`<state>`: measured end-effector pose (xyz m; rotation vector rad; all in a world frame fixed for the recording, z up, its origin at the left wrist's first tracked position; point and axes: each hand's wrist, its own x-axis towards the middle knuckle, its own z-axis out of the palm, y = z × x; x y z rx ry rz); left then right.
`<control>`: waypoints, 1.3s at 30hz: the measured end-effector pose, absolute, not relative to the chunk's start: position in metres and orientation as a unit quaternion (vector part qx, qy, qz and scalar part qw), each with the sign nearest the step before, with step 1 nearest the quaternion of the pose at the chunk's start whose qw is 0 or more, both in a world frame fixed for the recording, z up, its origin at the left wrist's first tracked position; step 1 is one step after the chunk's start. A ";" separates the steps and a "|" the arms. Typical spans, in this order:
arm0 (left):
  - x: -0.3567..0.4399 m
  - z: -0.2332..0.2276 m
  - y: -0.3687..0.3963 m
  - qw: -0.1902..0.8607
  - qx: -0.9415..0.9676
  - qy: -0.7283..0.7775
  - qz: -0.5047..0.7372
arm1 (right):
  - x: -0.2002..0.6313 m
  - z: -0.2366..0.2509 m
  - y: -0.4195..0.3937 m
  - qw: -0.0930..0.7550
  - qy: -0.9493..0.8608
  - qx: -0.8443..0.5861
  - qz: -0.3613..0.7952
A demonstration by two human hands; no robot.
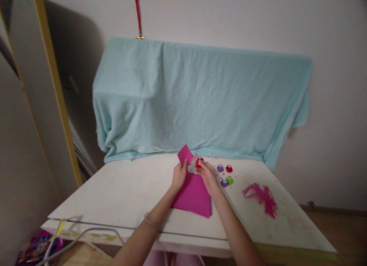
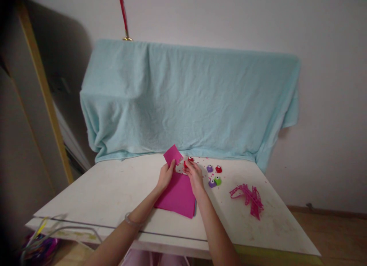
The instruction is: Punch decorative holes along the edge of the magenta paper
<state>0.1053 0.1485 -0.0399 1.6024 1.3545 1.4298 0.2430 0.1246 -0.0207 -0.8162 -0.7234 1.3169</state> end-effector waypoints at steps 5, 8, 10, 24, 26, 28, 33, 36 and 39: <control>0.104 -0.038 0.147 0.307 0.606 0.506 0.532 | 0.238 -0.019 0.125 0.651 -0.329 -0.364 0.579; 0.105 -0.037 0.146 0.312 0.600 0.502 0.539 | 0.235 -0.017 0.125 0.647 -0.344 -0.354 0.581; 0.105 -0.037 0.146 0.314 0.597 0.502 0.542 | 0.235 -0.018 0.125 0.645 -0.349 -0.351 0.582; 0.106 -0.032 0.141 0.338 0.610 0.480 0.532 | 0.235 -0.028 0.130 0.647 -0.360 -0.359 0.569; 0.107 -0.032 0.142 0.333 0.612 0.482 0.531 | 0.235 -0.030 0.131 0.642 -0.360 -0.360 0.572; 0.107 -0.034 0.143 0.329 0.616 0.482 0.530 | 0.235 -0.031 0.132 0.638 -0.362 -0.358 0.577; 0.108 -0.038 0.146 0.329 0.614 0.482 0.531 | 0.234 -0.030 0.132 0.639 -0.367 -0.355 0.575; 0.108 -0.038 0.146 0.334 0.614 0.471 0.538 | 0.234 -0.028 0.131 0.640 -0.370 -0.362 0.568; 0.108 -0.038 0.146 0.338 0.611 0.461 0.547 | 0.234 -0.026 0.129 0.641 -0.367 -0.363 0.568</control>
